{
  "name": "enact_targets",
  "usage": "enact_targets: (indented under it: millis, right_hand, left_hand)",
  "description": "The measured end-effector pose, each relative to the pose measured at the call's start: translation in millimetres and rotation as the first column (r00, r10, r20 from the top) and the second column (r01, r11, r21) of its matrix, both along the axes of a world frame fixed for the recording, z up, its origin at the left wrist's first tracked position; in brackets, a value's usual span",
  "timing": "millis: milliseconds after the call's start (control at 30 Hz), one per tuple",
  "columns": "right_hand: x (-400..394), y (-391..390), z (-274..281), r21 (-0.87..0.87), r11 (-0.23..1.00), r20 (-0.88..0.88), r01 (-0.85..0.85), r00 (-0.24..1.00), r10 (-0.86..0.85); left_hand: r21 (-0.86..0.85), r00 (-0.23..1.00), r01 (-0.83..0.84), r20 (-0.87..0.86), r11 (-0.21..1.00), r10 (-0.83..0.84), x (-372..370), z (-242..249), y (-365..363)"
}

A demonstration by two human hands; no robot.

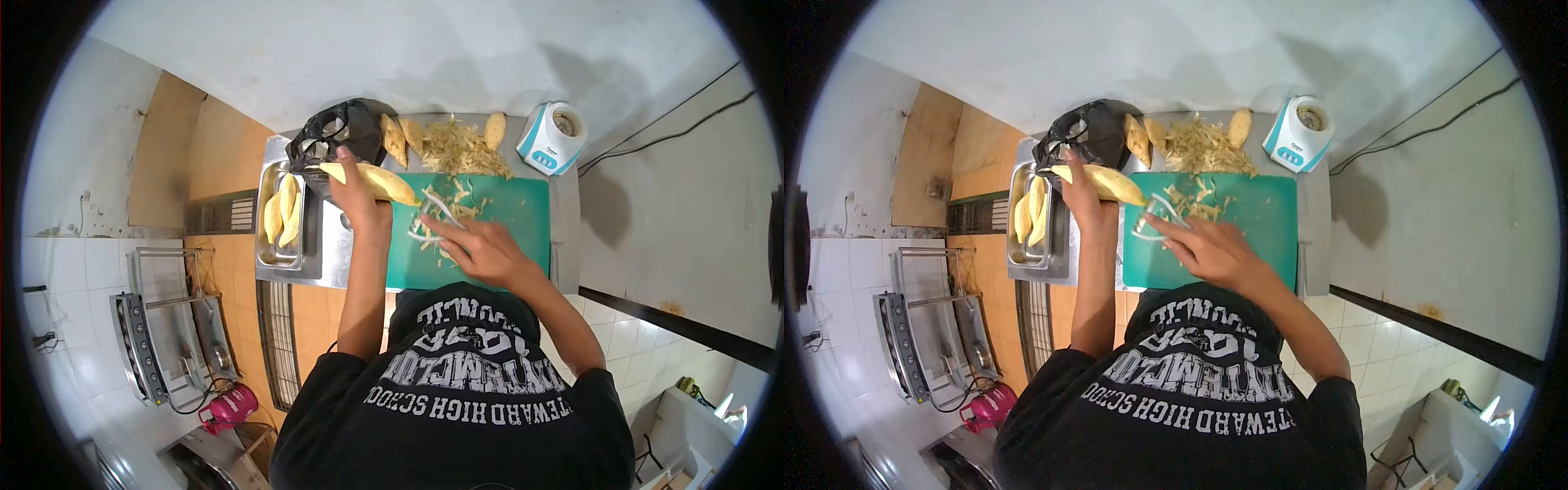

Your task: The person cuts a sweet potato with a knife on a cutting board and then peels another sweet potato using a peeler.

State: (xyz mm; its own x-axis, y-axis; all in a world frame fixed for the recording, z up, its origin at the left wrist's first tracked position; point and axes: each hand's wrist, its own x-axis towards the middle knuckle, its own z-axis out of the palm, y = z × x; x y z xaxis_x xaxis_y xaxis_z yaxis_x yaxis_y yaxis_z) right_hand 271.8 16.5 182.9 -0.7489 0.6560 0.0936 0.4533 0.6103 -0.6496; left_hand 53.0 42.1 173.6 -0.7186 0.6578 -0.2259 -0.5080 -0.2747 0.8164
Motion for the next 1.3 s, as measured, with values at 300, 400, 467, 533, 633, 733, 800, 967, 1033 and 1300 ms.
enact_targets:
  millis: [300, 400, 467, 533, 633, 733, 800, 967, 1033, 1300]
  right_hand:
    - [9, -3, -23, 0.018, 1.000, 0.080, 0.001, 0.997, -0.003]
    - [0, -2, 10, 0.013, 0.998, -0.038, 0.056, 0.998, -0.056]
    - [-3, 3, 13, 0.020, 0.995, -0.074, 0.097, 0.993, -0.095]
    - [-4, 7, -11, 0.062, 0.993, -0.059, 0.102, 0.993, -0.098]
    - [23, 8, -42, -0.039, 0.997, -0.110, 0.068, 0.991, -0.072]
    - [24, 12, -14, -0.349, 0.921, -0.216, 0.172, 0.942, -0.257]
    - [12, 14, -12, -0.481, 0.854, -0.276, 0.199, 0.890, -0.363]
    - [-54, 20, -28, -0.784, 0.617, -0.575, 0.076, 0.289, -0.766]
    - [-68, 26, -17, -0.897, 0.432, -0.438, -0.095, 0.055, -0.897]
    - [-47, 62, 23, -0.805, 0.485, -0.526, -0.342, 0.034, -0.850]
  left_hand:
    - [0.086, 0.999, 0.006, -0.036, 0.996, -0.003, -4, 1, -7]
    - [0.049, 0.997, -0.072, -0.018, 0.996, 0.073, 1, 3, -6]
    - [0.132, 0.997, 0.009, 0.071, 0.991, -0.018, 10, 2, -9]
    - [0.107, 0.995, -0.021, 0.096, 0.994, 0.011, 9, 6, -13]
    - [0.133, 0.993, -0.066, 0.109, 0.989, 0.051, -2, 15, -14]
    - [0.319, 0.975, -0.034, 0.220, 0.947, -0.038, -14, 4, -14]
    - [0.301, 0.974, -0.035, 0.223, 0.953, -0.034, -4, -5, -14]
    - [0.319, 0.997, -0.069, 0.057, 0.945, 0.054, 45, -1, -11]
    - [0.309, 0.999, -0.018, -0.027, 0.951, 0.028, 64, 1, -16]
    - [0.170, 0.677, 0.736, -0.214, 0.655, -0.704, 45, 13, -82]
